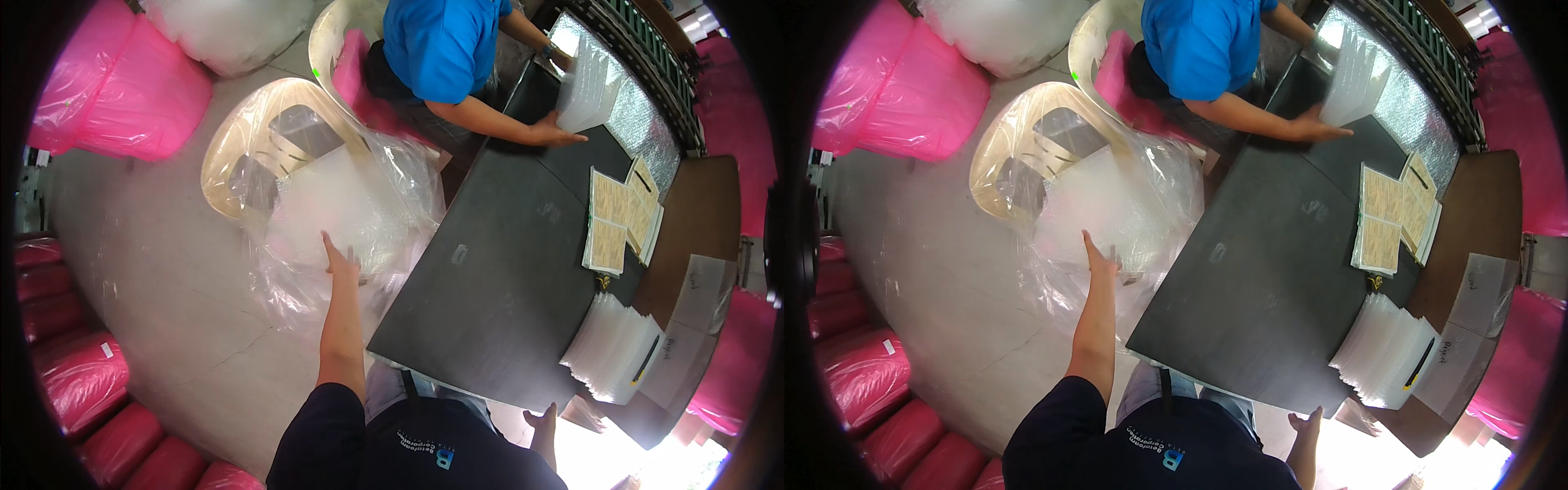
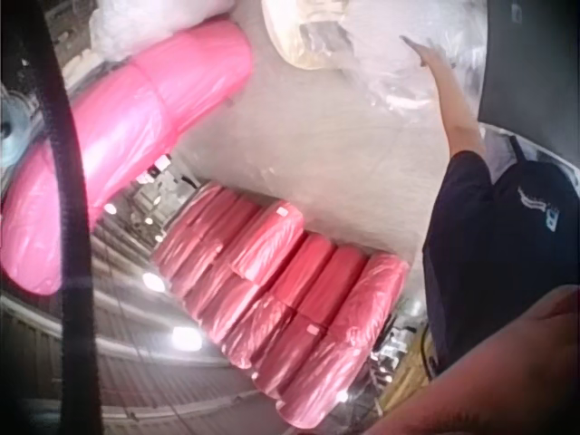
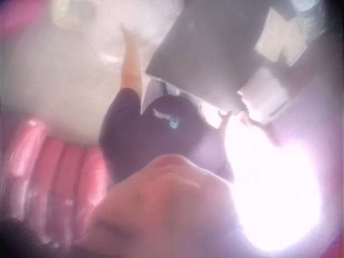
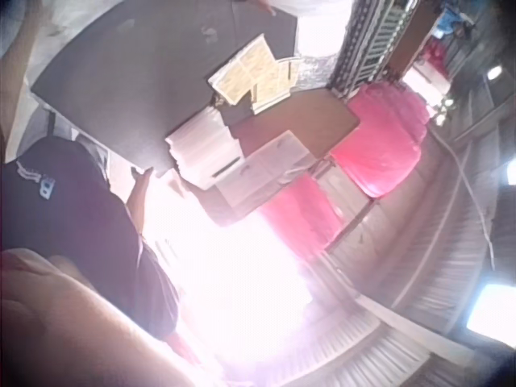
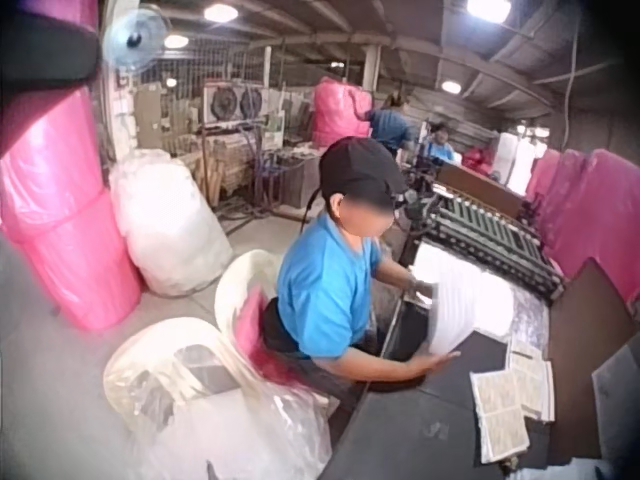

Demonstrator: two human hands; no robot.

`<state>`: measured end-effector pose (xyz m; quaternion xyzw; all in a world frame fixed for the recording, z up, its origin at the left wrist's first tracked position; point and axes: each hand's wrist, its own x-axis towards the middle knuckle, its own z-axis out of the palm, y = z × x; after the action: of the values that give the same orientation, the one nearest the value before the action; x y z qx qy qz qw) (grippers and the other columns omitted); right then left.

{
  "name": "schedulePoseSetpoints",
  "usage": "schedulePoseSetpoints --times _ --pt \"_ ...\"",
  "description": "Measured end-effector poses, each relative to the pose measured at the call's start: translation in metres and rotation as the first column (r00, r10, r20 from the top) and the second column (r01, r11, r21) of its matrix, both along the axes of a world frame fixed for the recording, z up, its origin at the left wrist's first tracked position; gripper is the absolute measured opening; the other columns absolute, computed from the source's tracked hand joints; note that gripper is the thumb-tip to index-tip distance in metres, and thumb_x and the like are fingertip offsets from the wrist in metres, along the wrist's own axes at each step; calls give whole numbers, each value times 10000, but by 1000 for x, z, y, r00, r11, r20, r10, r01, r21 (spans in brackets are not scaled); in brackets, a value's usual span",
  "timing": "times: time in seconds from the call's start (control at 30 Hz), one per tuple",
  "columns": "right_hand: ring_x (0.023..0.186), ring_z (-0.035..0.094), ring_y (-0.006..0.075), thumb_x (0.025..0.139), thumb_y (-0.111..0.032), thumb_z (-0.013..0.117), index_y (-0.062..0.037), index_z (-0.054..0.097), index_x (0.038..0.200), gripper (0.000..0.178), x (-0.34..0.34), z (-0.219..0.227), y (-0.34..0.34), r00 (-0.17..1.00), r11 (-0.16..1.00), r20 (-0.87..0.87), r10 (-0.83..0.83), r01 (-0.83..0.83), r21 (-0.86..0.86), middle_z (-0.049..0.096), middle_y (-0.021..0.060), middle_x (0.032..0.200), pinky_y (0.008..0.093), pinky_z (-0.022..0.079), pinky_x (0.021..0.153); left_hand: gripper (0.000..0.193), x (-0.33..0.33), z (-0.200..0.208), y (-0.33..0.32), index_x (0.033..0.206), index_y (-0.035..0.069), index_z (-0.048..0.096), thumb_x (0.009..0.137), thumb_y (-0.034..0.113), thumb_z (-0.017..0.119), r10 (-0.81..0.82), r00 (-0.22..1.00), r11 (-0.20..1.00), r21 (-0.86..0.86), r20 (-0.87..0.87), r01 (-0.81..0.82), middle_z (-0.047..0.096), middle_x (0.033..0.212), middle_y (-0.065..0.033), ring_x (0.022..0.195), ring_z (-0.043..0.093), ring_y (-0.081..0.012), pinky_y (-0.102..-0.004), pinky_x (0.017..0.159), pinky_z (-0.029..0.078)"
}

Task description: The person stacks sheets of bubble wrap on a table, then picks up a clear plastic bag and places the bubble wrap inside. They continue to gather more bubble wrap and place it into the bag, organizing the materials.

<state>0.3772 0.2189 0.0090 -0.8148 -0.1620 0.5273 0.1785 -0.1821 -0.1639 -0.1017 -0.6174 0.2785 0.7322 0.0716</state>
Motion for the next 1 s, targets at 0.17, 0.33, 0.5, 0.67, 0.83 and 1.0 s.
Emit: schedulePoseSetpoints --times 0.17,0.33,0.5,0.67,0.83,1.0 --pt "1253 233 432 762 -575 560 -142 56 1396 918 -45 1 6 941 960 197 275 -279 -8 20 177 1438 585 272 970 1233 -54 -23 22 1385 197 -178 619 544 723 84 989 974 220 -123 -56 132 1440 -138 1275 263 -345 -566 1044 146" --pt "1226 291 435 799 -554 530 -218 37 1417 859 -100 -5 -2 889 902 163 428 -432 -15 59 112 1458 578 331 925 1244 -82 -12 50 1368 237 -197 619 352 789 244 968 948 222 -54 -226 113 1432 -142 1261 272 -351 -570 1040 189" --pt "1198 339 435 808 -560 516 -245 -9 1418 864 -120 -3 -7 855 862 121 504 -506 -11 65 105 1461 579 357 898 1216 -81 -10 72 1347 270 -235 661 294 768 249 965 914 -310 -79 -261 157 1421 -148 1252 293 -349 -536 1040 238" --pt "1205 325 464 762 -616 545 -254 -64 1408 959 -125 14 -21 826 832 126 550 -555 12 22 205 1440 606 340 905 1137 -93 -40 53 1350 267 -220 716 197 722 307 951 945 -109 -28 -308 204 1401 -160 1196 368 -343 -527 1011 302" --pt "1179 364 455 788 -610 509 -279 -94 1403 922 -99 9 -28 829 838 123 545 -545 -40 72 212 1435 602 359 886 918 -83 -37 40 1369 129 -15 757 158 669 320 924 932 -106 -208 -346 385 1294 -130 1120 442 -317 -506 998 323" --pt "1108 436 436 829 -567 480 -285 -108 1399 866 -91 -1 -37 812 819 111 573 -571 -53 96 211 1433 576 406 817 447 -26 -8 -11 1190 17 434 828 231 585 119 828 993 45 -548 -113 497 1188 -103 1070 493 -245 -404 961 363"
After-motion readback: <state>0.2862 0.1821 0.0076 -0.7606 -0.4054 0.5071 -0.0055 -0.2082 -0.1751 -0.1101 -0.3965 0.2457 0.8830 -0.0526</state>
